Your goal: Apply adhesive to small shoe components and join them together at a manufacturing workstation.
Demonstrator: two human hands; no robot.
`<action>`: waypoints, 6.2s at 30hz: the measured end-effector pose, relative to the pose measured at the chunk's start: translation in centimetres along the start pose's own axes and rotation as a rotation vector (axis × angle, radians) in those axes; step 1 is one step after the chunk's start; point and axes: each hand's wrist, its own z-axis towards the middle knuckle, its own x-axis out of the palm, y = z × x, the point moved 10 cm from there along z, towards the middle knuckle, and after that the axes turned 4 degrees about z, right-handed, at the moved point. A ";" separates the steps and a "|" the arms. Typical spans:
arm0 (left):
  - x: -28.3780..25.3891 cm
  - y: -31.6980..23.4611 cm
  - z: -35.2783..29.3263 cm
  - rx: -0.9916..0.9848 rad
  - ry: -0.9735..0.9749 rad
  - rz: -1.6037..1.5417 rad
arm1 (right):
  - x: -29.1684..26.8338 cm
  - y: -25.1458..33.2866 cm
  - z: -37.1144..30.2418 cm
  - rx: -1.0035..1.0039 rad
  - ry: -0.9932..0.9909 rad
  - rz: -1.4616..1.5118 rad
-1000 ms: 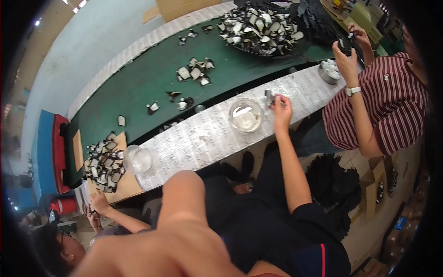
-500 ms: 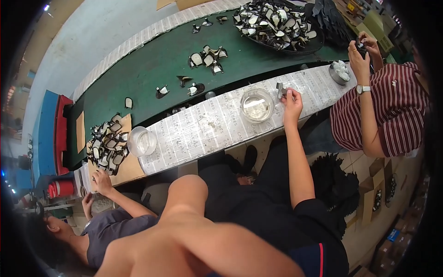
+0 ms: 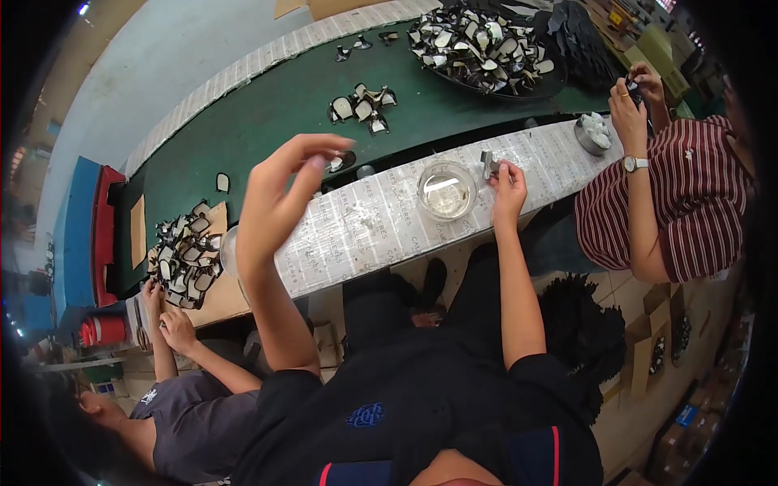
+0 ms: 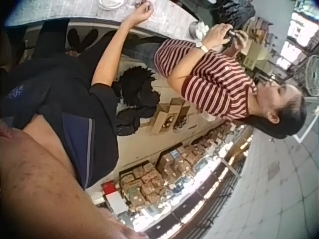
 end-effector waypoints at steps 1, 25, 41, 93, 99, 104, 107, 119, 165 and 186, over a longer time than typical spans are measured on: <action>-0.4 7.7 -0.6 -0.231 -0.030 0.129 | 0.1 0.0 0.1 0.005 0.007 0.005; 2.0 34.6 -7.7 -1.024 -0.051 0.731 | 0.9 1.2 -0.1 -0.010 0.050 0.022; 0.4 37.1 -6.1 -1.291 0.163 0.550 | 0.8 1.0 0.0 -0.010 0.046 0.011; -0.9 38.5 -4.3 -0.767 -0.094 0.501 | 1.0 0.5 0.0 -0.026 0.062 0.005; 1.0 39.0 -1.9 -0.856 0.069 0.147 | 0.5 0.1 0.2 -0.015 0.051 -0.001; -1.2 35.1 1.8 -0.618 -0.178 -0.038 | 0.7 0.2 0.4 -0.013 0.044 -0.012; -1.7 33.6 2.2 -0.631 -0.233 0.143 | 0.4 0.3 0.3 -0.014 0.040 -0.010; 1.6 36.6 -7.8 -1.120 0.645 0.889 | 0.6 0.7 0.2 -0.025 0.038 0.014; -3.7 37.8 -5.0 -0.794 -0.001 0.843 | 1.0 0.9 0.0 -0.016 0.051 0.036; 2.3 29.9 5.5 -0.589 0.104 0.740 | 0.2 0.6 0.1 -0.002 0.034 -0.014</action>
